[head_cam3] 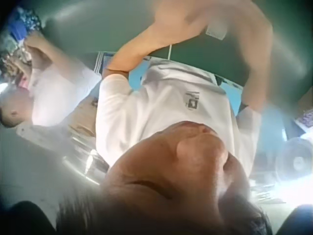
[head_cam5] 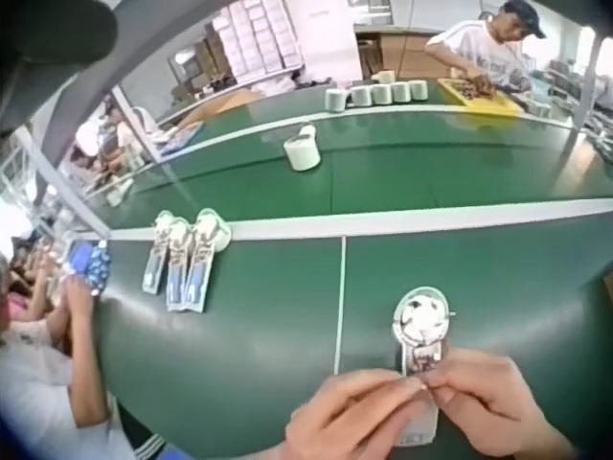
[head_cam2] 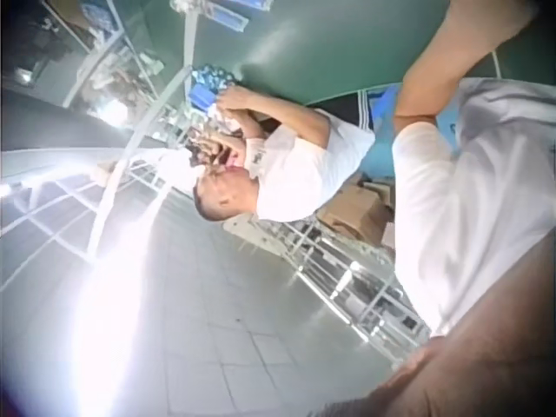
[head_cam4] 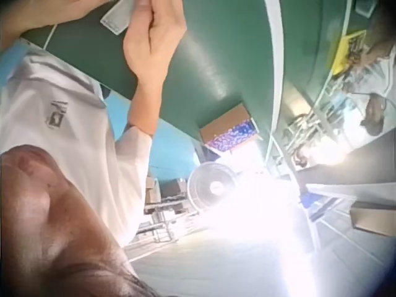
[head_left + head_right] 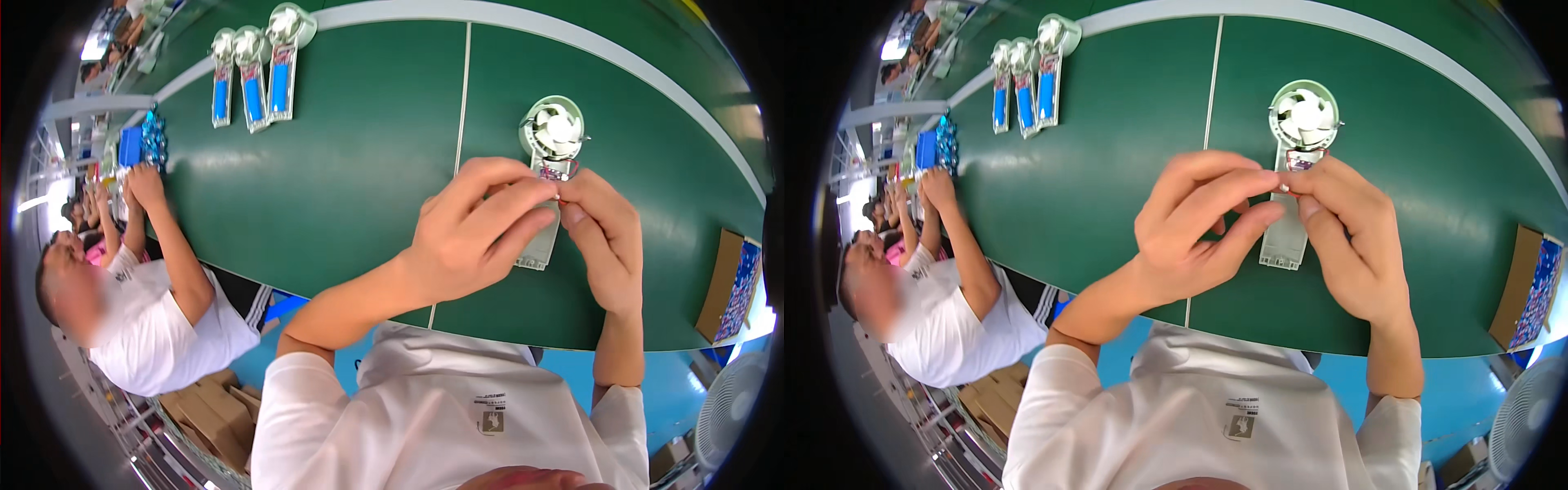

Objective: Assembling handheld portable fans by connecting internal wiring, PCBs, and batteries into the plastic housing.

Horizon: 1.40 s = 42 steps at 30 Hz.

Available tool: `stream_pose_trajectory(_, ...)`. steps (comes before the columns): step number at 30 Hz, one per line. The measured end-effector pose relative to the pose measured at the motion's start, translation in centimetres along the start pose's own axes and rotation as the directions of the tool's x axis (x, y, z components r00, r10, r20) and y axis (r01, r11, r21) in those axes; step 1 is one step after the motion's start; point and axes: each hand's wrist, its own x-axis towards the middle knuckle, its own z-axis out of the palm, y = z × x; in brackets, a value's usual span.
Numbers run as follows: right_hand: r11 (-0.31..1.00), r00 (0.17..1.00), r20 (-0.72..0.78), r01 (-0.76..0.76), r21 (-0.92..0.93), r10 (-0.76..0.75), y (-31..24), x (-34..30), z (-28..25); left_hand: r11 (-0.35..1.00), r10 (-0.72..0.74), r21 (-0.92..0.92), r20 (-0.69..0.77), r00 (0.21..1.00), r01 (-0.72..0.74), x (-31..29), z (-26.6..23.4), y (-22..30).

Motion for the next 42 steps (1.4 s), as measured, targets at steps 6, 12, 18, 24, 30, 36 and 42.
stream_pose_trajectory(6, 0.987, 0.996, 0.082, 0.054, -0.149, -0.042, 0.7, -0.5, 0.3, 0.999, 0.052, -0.011, 0.012, 0.999, -0.052, -0.6, 0.3, -0.9)
stream_pose_trajectory(12, 0.897, 0.949, -0.033, -0.284, 0.338, 0.313, 0.9, -1.0, 0.1, 0.995, 0.087, 0.040, -0.001, 0.996, -0.087, -1.2, 0.5, -1.0)
stream_pose_trajectory(18, 0.879, 0.942, 0.000, -0.312, 0.362, 0.334, 1.9, -1.2, -0.2, 0.924, 0.305, 0.223, 0.054, 0.951, -0.310, -1.3, 0.2, -1.3)
stream_pose_trajectory(24, 0.940, 0.974, -0.052, -0.198, 0.278, 0.220, 1.8, -1.4, -0.7, 0.994, 0.111, 0.002, -0.027, 0.993, -0.111, -1.5, 1.2, -1.6)
stream_pose_trajectory(30, 0.980, 0.985, -0.075, -0.145, 0.137, 0.157, 1.5, -1.2, -0.5, 0.996, 0.045, 0.068, 0.044, 0.998, -0.048, -1.8, 1.2, -1.3)
stream_pose_trajectory(36, 0.920, 0.960, -0.037, -0.254, 0.300, 0.277, 1.8, -1.2, -0.9, 0.969, 0.176, 0.171, 0.041, 0.983, -0.181, -1.7, 0.9, -1.6)
stream_pose_trajectory(42, 0.979, 0.991, -0.122, -0.073, -0.189, 0.050, 1.9, -0.8, -1.8, 0.874, -0.486, 0.172, 0.335, 0.807, 0.454, -1.4, 0.1, -0.8)
